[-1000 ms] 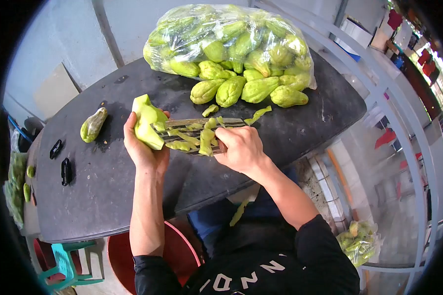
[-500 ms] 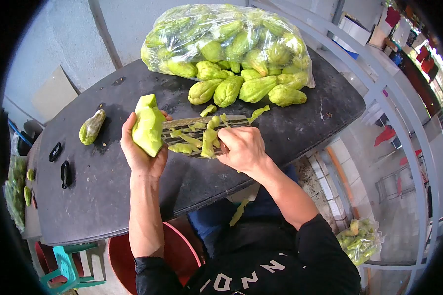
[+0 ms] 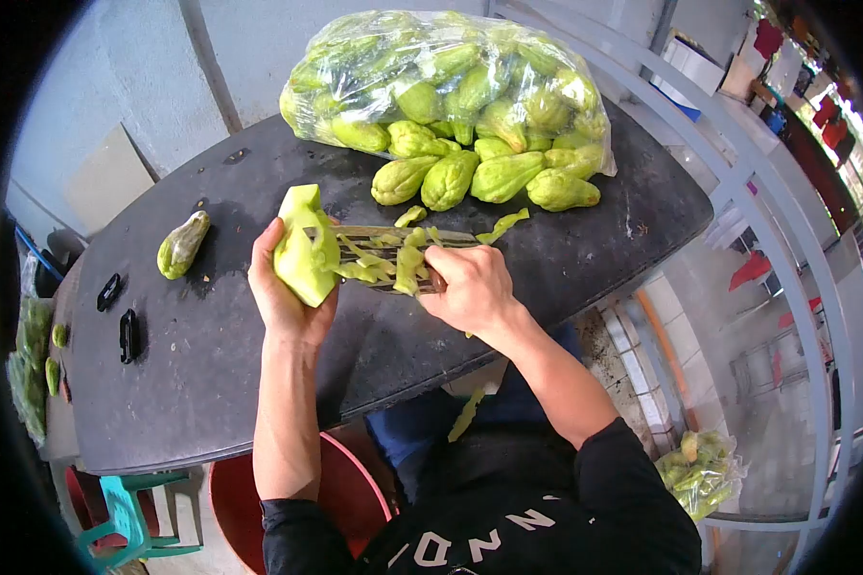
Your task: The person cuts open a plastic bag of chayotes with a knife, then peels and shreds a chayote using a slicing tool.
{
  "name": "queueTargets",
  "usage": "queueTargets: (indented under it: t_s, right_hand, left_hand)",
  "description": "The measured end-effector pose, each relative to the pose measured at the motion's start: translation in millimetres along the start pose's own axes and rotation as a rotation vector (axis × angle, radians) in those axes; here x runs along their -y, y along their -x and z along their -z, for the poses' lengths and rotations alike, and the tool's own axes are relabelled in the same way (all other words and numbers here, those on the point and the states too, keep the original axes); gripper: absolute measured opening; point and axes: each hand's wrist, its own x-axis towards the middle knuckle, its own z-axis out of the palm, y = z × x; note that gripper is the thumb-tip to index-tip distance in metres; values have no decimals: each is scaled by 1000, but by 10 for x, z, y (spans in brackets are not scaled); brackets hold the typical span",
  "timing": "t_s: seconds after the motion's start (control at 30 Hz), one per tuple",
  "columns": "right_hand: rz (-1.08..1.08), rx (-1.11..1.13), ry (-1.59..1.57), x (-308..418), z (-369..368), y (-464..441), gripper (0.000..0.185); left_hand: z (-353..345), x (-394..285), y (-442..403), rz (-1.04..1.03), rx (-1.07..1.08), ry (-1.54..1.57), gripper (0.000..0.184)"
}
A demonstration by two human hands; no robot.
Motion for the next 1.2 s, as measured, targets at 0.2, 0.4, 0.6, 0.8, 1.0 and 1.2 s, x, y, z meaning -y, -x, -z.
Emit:
queueTargets:
  t_s: [0.2,0.4,0.6,0.8,1.0,1.2]
  right_hand:
    - [-52,59,-58,46,98,-13,20]
    - [-72,1,-10,49,7,-87,20]
    - [-65,-23,-7,18,-50,-90,23]
    - [-36,-57,26,5,-50,-134,23]
    - [-65,17,75,-10,-42,-213,22]
    - [-96,66,152,-104,-133,-370,19]
  left_hand:
    - [-54,-35,30,-44,72,-28,46]
    - [-57,36,33,10,40,-8,43]
    - [21,16,0,74,63,-4,44]
    - [5,25,3,67,18,-6,47]
    - [-15,10,-2,69,30,-24,49]
    - [85,-45,-88,145,152,108,44]
